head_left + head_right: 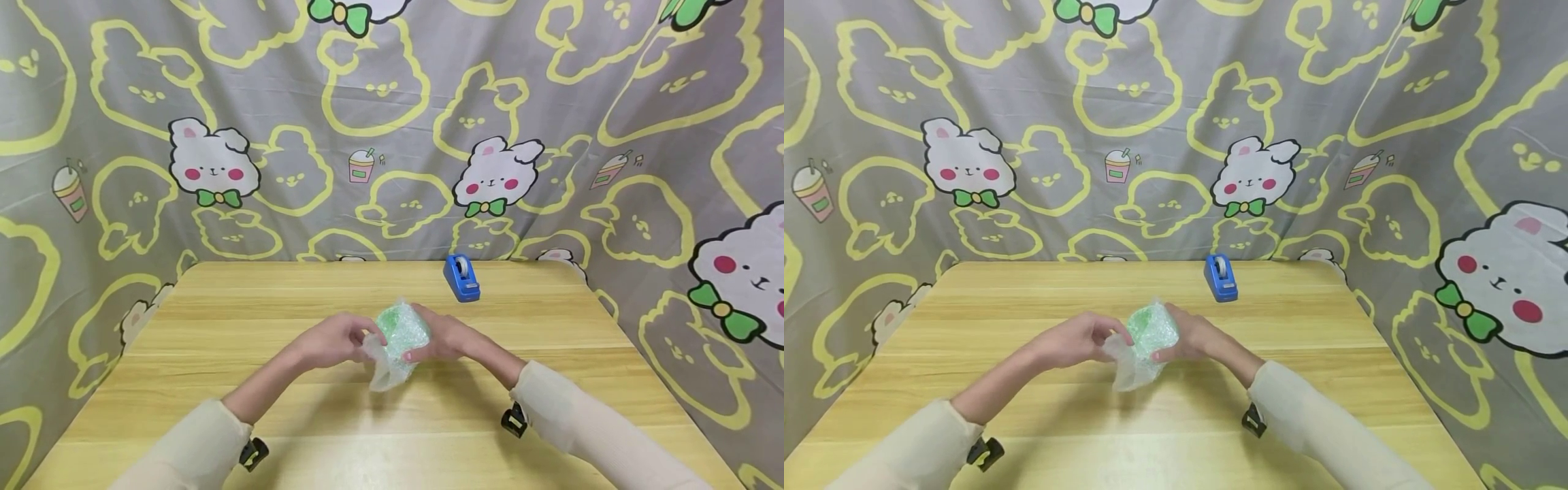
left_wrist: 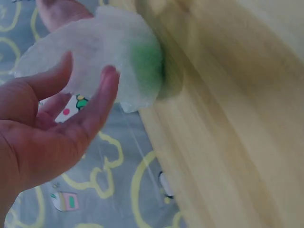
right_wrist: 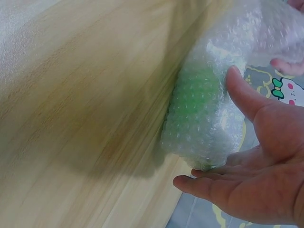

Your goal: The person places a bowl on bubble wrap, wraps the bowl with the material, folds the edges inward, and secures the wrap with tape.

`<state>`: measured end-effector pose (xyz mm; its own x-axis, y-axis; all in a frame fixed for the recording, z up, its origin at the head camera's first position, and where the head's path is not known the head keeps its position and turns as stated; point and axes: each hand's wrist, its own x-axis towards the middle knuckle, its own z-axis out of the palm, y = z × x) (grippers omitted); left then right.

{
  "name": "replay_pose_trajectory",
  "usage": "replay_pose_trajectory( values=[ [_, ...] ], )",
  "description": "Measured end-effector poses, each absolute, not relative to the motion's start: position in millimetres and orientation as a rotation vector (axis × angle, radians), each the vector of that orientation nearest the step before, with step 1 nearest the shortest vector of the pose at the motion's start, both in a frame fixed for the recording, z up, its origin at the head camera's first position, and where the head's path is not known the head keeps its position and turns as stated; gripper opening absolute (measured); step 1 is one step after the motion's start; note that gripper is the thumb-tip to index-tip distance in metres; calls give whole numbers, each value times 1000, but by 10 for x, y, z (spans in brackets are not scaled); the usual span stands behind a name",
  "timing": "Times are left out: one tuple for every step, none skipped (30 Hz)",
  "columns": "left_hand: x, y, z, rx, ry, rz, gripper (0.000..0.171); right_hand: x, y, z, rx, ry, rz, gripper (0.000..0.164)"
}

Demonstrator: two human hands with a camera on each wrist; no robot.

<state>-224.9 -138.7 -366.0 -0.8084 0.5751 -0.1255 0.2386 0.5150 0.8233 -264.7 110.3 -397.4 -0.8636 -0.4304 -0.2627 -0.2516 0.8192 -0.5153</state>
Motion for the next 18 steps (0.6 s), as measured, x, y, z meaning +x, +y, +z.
replay_pose_trajectory(
  values=[
    [-2254, -1358, -3659, 692, 2434, 1177, 18, -2644, 1104, -3972, -519, 2632, -682, 104],
    [-2262, -1329, -3662, 708, 2490, 1151, 14, -2642, 1104, -3971, -527, 2629, -692, 105],
    [-2268, -1300, -3667, 702, 2537, 1128, 10, -2640, 1103, -3970, -535, 2625, -702, 105],
    [-2279, -1271, -3672, 693, 2585, 1099, 7, -2638, 1103, -3970, -541, 2621, -708, 105],
    [-2290, -1241, -3679, 684, 2624, 1075, 6, -2637, 1102, -3968, -548, 2620, -711, 105],
    [-2304, -1213, -3684, 668, 2651, 1061, 9, -2637, 1103, -3970, -547, 2616, -715, 105],
    [-2324, -1184, -3691, 657, 2673, 1049, 13, -2639, 1101, -3970, -543, 2612, -719, 105],
    [-2345, -1153, -3696, 644, 2694, 1044, 16, -2641, 1100, -3970, -537, 2608, -721, 105],
    [-2368, -1124, -3700, 621, 2719, 1041, 16, -2643, 1098, -3968, -533, 2607, -720, 105],
    [-2395, -1097, -3703, 605, 2748, 1038, 16, -2643, 1098, -3964, -530, 2608, -716, 105],
    [-2424, -1071, -3708, 590, 2776, 1038, 15, -2644, 1098, -3960, -530, 2608, -712, 105],
    [-2455, -1045, -3710, 578, 2801, 1044, 14, -2644, 1099, -3958, -530, 2608, -709, 105],
    [-2486, -1021, -3714, 567, 2824, 1049, 10, -2642, 1099, -3951, -531, 2608, -708, 104],
    [-2514, -999, -3719, 552, 2851, 1053, 9, -2641, 1101, -3947, -530, 2611, -703, 105],
    [-2542, -981, -3725, 538, 2878, 1047, 9, -2640, 1103, -3942, -532, 2614, -697, 105],
    [-2571, -963, -3732, 536, 2895, 1044, 10, -2638, 1105, -3939, -532, 2614, -695, 105],
    [-2598, -946, -3742, 540, 2910, 1038, 12, -2639, 1107, -3937, -533, 2615, -691, 106],
    [-2623, -931, -3752, 545, 2920, 1037, 14, -2639, 1109, -3935, -530, 2614, -692, 106]
  ],
)
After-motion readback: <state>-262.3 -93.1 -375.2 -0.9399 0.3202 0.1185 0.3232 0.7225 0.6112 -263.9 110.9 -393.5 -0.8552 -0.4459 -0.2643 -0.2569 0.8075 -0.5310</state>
